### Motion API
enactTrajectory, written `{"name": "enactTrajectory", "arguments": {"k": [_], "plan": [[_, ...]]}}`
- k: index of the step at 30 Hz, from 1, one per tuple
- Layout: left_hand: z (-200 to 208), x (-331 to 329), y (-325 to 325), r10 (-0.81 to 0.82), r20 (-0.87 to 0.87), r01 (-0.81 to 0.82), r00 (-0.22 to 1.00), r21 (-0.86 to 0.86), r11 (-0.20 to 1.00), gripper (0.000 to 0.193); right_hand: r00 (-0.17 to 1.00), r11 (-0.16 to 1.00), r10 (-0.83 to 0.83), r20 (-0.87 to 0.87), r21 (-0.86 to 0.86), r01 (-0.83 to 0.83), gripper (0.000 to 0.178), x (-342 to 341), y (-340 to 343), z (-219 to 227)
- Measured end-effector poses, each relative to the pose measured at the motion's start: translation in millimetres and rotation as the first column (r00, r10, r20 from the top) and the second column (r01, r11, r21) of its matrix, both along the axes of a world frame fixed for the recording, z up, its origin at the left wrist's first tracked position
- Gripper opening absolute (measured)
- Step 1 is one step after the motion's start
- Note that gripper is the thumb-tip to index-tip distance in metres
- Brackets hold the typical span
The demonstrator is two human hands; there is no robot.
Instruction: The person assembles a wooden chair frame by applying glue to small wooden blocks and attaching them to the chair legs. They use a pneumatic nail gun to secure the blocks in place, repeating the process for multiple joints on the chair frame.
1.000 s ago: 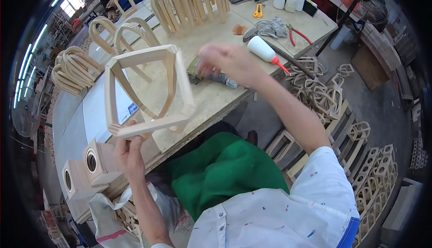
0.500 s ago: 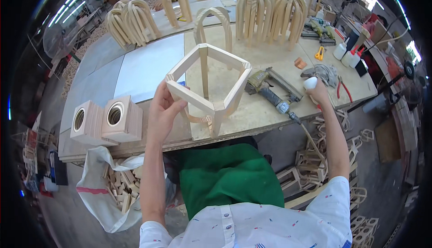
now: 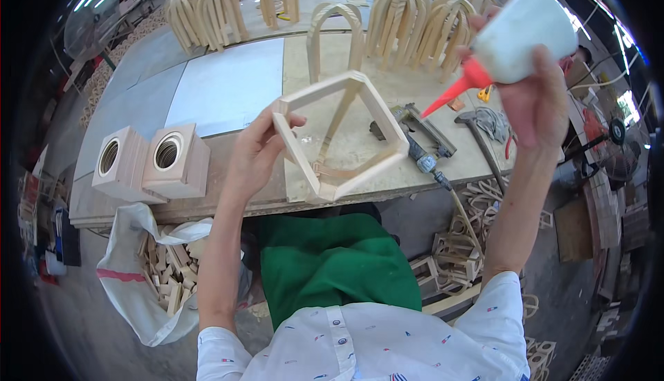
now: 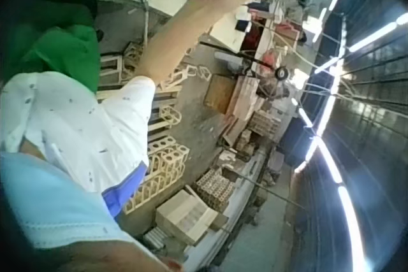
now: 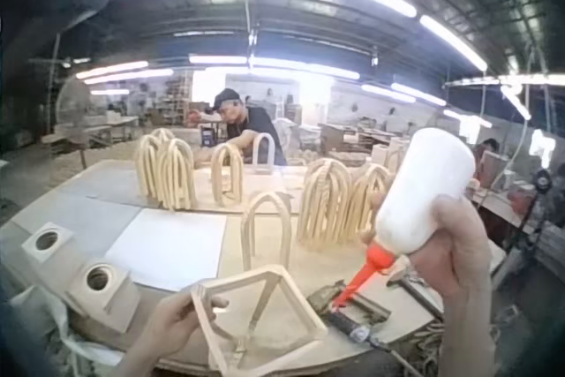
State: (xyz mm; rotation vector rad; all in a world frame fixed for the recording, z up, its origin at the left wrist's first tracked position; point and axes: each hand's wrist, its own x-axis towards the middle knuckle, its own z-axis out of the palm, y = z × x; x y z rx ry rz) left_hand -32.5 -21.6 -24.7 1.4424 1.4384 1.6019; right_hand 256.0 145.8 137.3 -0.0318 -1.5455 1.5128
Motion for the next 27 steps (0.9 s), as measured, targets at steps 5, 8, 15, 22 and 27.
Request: {"name": "enactTrajectory", "arguments": {"k": [5,8,15,22,27], "plan": [[5.2,8.2,0.6,-0.01,-0.117,0.015,0.993,0.039,0.999,0.049,0.975,0.966,0.19,-0.115,-0.157,-0.207,0.056,-73.6,-26.9,-5.4],[12.4,12.9,-1.6,-0.002,-0.199,0.008,0.98,0.03,1.0,0.05,0.966,0.947,0.231,-0.114,-0.202,-0.25,0.049,-102.6,-23.2,-12.7],[10.5,8.6,-1.3,-0.036,-0.193,0.053,0.981,0.084,0.995,0.047,0.965,0.949,0.244,-0.095,-0.18,-0.257,0.051,-119.4,-28.1,-16.4],[15.3,9.9,-0.1,-0.058,-0.192,0.068,0.98,0.041,0.997,0.028,0.974,0.936,0.21,-0.084,-0.271,-0.225,0.051,-122.8,-25.0,-30.1],[16.8,8.9,2.1,-0.073,-0.184,0.081,0.98,0.036,0.996,0.031,0.978,0.941,0.199,-0.056,-0.267,-0.207,0.05,-120.7,-22.8,-37.1]]}}
